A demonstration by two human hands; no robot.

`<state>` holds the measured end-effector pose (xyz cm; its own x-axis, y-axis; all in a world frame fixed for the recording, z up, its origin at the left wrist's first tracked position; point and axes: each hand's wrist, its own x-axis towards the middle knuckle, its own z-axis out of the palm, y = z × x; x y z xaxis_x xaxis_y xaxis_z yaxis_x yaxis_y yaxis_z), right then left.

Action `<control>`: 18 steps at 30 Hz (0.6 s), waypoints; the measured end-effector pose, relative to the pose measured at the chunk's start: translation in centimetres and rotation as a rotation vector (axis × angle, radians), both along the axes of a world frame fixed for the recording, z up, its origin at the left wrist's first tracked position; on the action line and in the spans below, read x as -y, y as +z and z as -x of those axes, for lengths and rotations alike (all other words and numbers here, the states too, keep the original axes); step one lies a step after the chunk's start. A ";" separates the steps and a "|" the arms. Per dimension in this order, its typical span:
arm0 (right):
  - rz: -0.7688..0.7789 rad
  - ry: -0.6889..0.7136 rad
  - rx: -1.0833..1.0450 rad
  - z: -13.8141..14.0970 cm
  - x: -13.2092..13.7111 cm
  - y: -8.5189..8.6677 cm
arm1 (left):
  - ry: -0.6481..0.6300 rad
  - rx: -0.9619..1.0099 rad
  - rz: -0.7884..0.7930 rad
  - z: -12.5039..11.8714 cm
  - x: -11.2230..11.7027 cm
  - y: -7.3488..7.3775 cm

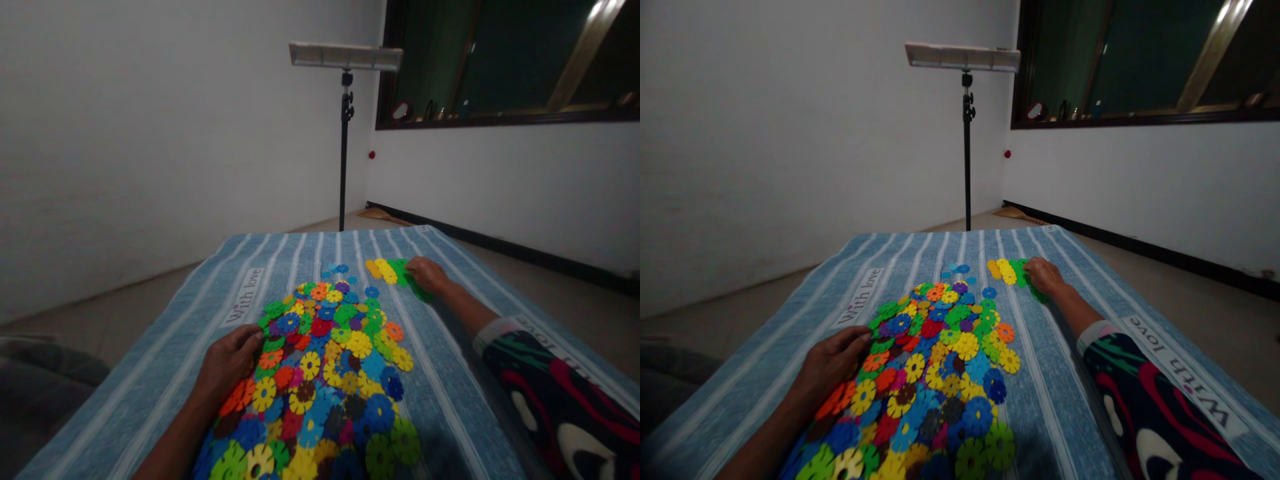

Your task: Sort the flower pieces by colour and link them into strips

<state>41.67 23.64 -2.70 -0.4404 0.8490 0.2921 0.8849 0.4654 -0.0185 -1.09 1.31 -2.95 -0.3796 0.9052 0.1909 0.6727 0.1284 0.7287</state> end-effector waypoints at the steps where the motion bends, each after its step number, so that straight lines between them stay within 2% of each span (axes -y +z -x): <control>1: -0.002 -0.007 -0.001 0.0 0.1 0.0 | -0.003 -0.009 -0.001 0.0 0.0 0.0; 6: -0.005 -0.008 -0.009 0.7 1.3 0.1 | -0.019 -0.003 0.007 0.5 -0.2 -0.7; 9: 0.012 0.061 -0.006 1.7 2.4 -0.3 | -0.027 0.028 0.008 0.4 -0.1 -1.0; 13: 0.025 0.154 0.098 2.9 3.6 -0.8 | -0.041 0.046 0.002 -0.1 0.2 -0.6; 18: -0.003 0.076 0.158 2.9 3.7 -1.2 | -0.033 0.040 -0.005 -0.3 0.2 -0.3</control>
